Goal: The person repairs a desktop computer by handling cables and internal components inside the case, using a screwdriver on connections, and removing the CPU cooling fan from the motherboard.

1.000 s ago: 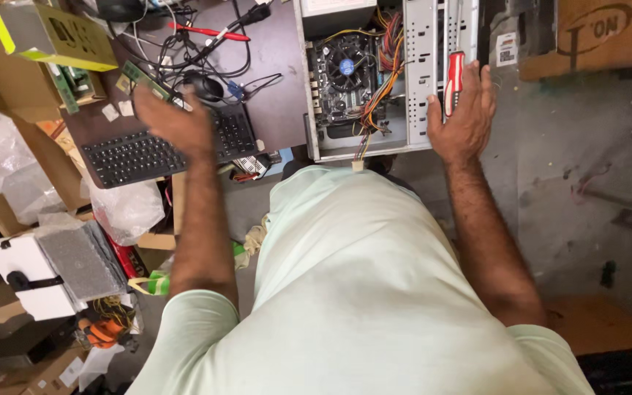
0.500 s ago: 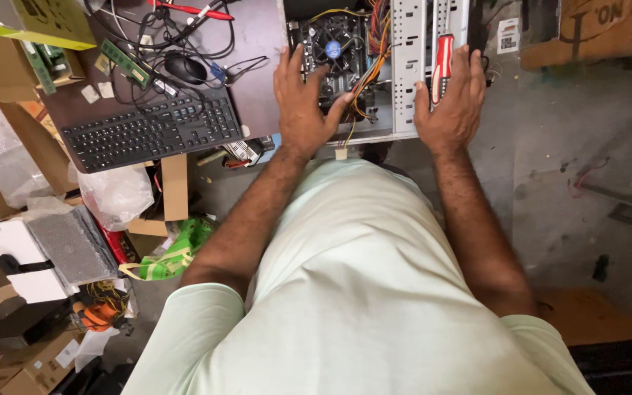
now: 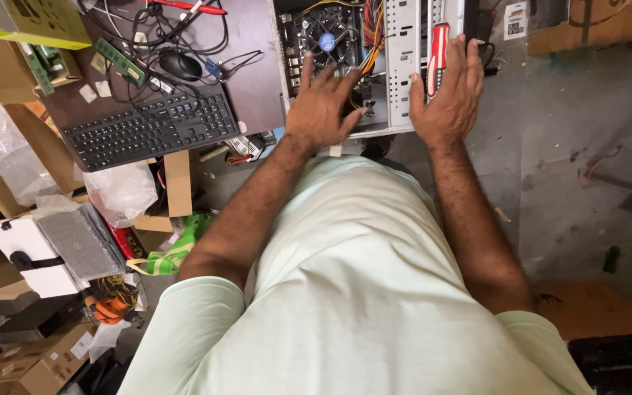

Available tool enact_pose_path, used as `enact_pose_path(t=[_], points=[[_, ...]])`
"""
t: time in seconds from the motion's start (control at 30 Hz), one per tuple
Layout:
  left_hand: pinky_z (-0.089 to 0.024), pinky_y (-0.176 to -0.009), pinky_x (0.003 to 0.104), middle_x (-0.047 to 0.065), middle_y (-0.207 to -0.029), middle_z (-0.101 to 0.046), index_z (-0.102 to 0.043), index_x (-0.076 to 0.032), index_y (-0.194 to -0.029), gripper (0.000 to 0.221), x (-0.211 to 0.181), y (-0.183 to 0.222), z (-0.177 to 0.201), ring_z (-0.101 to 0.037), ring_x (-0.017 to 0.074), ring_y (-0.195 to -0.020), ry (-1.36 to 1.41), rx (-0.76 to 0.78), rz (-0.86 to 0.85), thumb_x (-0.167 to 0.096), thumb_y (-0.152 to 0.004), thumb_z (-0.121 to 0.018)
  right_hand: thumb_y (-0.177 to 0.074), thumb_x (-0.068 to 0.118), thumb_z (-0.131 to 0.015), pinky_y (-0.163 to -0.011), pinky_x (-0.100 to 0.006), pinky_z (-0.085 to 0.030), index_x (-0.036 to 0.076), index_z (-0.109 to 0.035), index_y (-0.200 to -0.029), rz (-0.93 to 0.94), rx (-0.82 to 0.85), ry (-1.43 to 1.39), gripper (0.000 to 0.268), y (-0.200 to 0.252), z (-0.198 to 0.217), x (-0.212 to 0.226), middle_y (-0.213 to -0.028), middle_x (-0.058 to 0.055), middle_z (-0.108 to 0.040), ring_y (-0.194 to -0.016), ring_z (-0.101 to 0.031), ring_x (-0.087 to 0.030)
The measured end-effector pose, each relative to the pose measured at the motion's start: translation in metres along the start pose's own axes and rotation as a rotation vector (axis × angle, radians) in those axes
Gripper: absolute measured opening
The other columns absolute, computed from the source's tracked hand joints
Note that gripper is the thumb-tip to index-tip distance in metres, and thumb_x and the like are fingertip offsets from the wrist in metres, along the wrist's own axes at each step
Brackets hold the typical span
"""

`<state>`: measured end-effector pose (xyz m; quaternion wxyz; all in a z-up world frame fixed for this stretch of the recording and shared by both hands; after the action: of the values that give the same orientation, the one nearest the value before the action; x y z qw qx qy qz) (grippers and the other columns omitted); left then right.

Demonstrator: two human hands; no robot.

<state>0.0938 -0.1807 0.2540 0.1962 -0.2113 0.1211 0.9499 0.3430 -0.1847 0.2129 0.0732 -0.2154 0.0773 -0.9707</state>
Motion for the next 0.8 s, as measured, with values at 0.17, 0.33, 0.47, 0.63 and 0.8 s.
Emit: enact_pose_path(t=[0.17,0.33,0.47,0.63,0.8], points=[[-0.017,-0.125,0.062,0.013,-0.133,-0.062,-0.036,-0.025,-0.157,0.064,0.004,0.001,-0.004,-0.057,0.0307,-0.129,0.012,0.192,-0.051,-0.035,-0.098,-0.058,-0.107,0.027,-0.075,-0.129,-0.057,-0.025,-0.001,-0.033,-0.161,-0.008,0.002,-0.002,0.074,-0.001,0.003,0.005,-0.166,-0.023,-0.041,-0.157,-0.030,-0.043],[-0.030,-0.113,0.056,0.028,-0.135,-0.057,-0.029,-0.005,-0.151,0.079,0.016,-0.004,-0.024,-0.054,0.0401,-0.125,0.061,0.016,-0.089,-0.037,-0.091,-0.068,-0.106,0.027,-0.075,-0.129,-0.057,-0.026,-0.002,-0.035,-0.160,-0.010,-0.016,-0.023,0.074,-0.003,0.006,0.009,-0.165,-0.024,-0.041,-0.156,-0.031,-0.044],[-0.037,-0.112,0.055,0.026,-0.120,-0.066,-0.022,0.000,-0.153,0.088,0.018,-0.010,-0.031,-0.062,0.0418,-0.119,0.345,0.140,0.169,-0.027,-0.088,-0.075,-0.106,0.027,-0.075,-0.128,-0.057,-0.026,-0.002,-0.034,-0.161,0.002,-0.020,-0.027,0.075,-0.003,0.008,0.012,-0.165,-0.024,-0.041,-0.156,-0.032,-0.044],[-0.052,-0.100,0.046,0.024,-0.113,-0.071,-0.042,-0.001,-0.144,0.075,0.023,-0.041,-0.054,-0.070,0.0383,-0.106,0.523,0.110,0.388,-0.019,-0.081,-0.078,-0.104,0.026,-0.076,-0.128,-0.057,-0.026,0.000,-0.037,-0.160,0.000,-0.036,0.002,0.073,-0.003,0.007,0.012,-0.165,-0.022,-0.042,-0.156,-0.033,-0.043],[-0.057,-0.099,0.041,0.017,-0.109,-0.077,-0.075,-0.008,-0.117,0.037,0.044,-0.052,-0.065,-0.075,0.0304,-0.104,0.481,0.141,0.462,-0.018,-0.082,-0.075,-0.103,0.027,-0.076,-0.127,-0.058,-0.026,-0.001,-0.037,-0.160,-0.002,-0.035,0.004,0.074,-0.003,0.005,0.011,-0.164,-0.022,-0.043,-0.155,-0.033,-0.043]])
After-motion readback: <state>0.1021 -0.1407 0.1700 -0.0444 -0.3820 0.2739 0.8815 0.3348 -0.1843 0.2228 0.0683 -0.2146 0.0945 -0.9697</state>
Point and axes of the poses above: each hand's wrist, its own y-axis away from the middle knuckle, its own z-axis out of the back of the hand, x = y × z, the point moved 2 cm from there along -y, towards the middle knuckle
